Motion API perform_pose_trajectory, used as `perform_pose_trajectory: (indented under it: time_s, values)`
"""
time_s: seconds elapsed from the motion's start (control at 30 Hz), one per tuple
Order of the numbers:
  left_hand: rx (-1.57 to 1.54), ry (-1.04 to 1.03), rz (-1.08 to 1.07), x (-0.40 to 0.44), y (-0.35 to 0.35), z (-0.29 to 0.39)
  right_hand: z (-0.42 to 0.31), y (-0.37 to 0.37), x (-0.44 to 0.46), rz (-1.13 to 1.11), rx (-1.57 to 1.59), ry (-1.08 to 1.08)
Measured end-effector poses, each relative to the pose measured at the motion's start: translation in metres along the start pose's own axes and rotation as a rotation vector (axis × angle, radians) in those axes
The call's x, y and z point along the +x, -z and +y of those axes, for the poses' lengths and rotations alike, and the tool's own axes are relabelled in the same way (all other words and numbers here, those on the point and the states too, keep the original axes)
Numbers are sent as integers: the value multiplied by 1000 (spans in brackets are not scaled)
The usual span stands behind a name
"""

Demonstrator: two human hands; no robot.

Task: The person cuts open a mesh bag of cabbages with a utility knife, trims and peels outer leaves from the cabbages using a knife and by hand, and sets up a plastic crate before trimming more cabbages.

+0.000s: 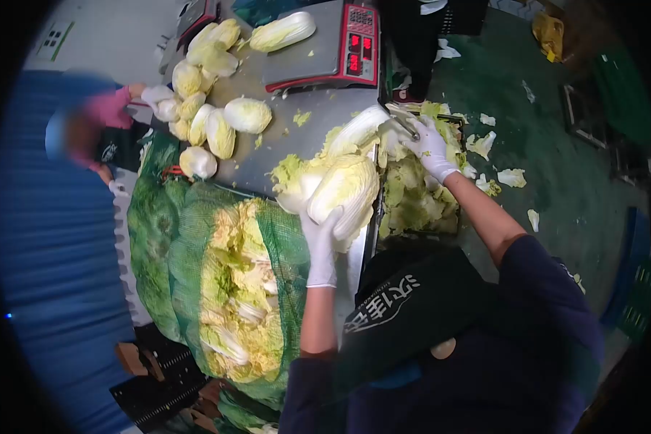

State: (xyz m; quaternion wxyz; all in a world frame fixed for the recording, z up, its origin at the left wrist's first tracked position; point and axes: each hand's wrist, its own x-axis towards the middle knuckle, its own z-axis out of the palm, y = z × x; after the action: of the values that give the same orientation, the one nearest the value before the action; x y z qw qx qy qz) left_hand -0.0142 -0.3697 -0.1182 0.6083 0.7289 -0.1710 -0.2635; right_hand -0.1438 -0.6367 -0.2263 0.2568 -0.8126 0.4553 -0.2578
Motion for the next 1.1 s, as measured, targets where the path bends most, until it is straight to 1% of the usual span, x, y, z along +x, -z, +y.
perform_pose_trajectory:
  time_s: [0.03,0.07,0.1,0.17,0.2,0.23,0.27,0.3,0.33,0.37,0.4,0.43,0.47,0.5,0.53,0.57,0.63,0.67,0.7,0.77,0.83,0.87,0.9,0.93,0.97,1.0,1.03,1.07,1.1]
  values:
    - [-310,124,-8,-1,-10,0,-1,10,-1,39,32,66]
    - [-480,179,-34,-5,-18,6,-8,25,-5,72,62,133]
    - [-479,180,-47,-4,-23,8,-18,39,-9,81,58,126]
    - [-815,267,-106,-3,-33,13,-57,68,-16,-570,803,-348]
    - [-802,358,-105,-4,-35,25,-59,58,-21,-564,977,-318]
    - [-802,356,-110,-2,-33,26,-62,47,-25,-557,1154,-283]
    - [-871,359,-185,1,-31,27,-94,89,-24,-672,1158,-344]
    - [-938,360,-261,4,-27,27,-95,85,-22,-669,1159,-337]
    - [-912,306,-412,12,-24,24,-101,82,-20,-624,1181,-281]
    - [-910,299,-412,14,-19,22,-107,82,-19,-581,1202,-225]
    - [-928,482,-500,15,-13,20,-107,91,-19,-627,1203,-282]
    - [-942,664,-584,15,-10,25,-116,104,-19,-633,1207,-273]
    - [-888,782,-549,19,-14,22,-123,114,-21,-642,1126,-245]
    - [-890,774,-541,17,-14,17,-128,118,-23,-649,1045,-219]
    - [-970,765,-524,15,-15,11,-124,100,-27,-539,1138,-115]
    - [-1049,757,-511,14,-19,14,-123,95,-29,-539,1137,-111]
    - [-1079,728,-494,10,-23,17,-122,94,-32,-424,1174,42]
    - [-1116,702,-401,9,-23,16,-123,105,-35,-506,1082,-59]
    - [-1153,676,-307,7,-24,15,-124,108,-36,-509,1075,-56]
    - [-1157,658,-256,9,-19,15,-125,110,-38,-532,1107,-206]
    - [-1079,428,-289,17,-12,0,-131,113,-36,-563,1131,-173]
    - [-935,377,-236,16,-12,16,-139,120,-32,-434,902,143]
    - [-938,380,-222,11,-7,22,-145,123,-30,-300,664,445]
    - [-712,205,-174,8,-2,25,-145,124,-29,-532,676,329]
    - [-483,32,-131,8,2,32,-142,123,-30,-536,677,331]
    - [-531,-85,-199,6,9,43,-138,121,-29,-511,680,333]
    - [-610,-108,-169,1,11,52,-134,117,-29,-485,680,334]
    - [-704,-56,-121,1,9,40,-132,107,-34,-390,759,360]
    - [-798,-4,-68,-1,4,27,-130,105,-42,-403,757,360]
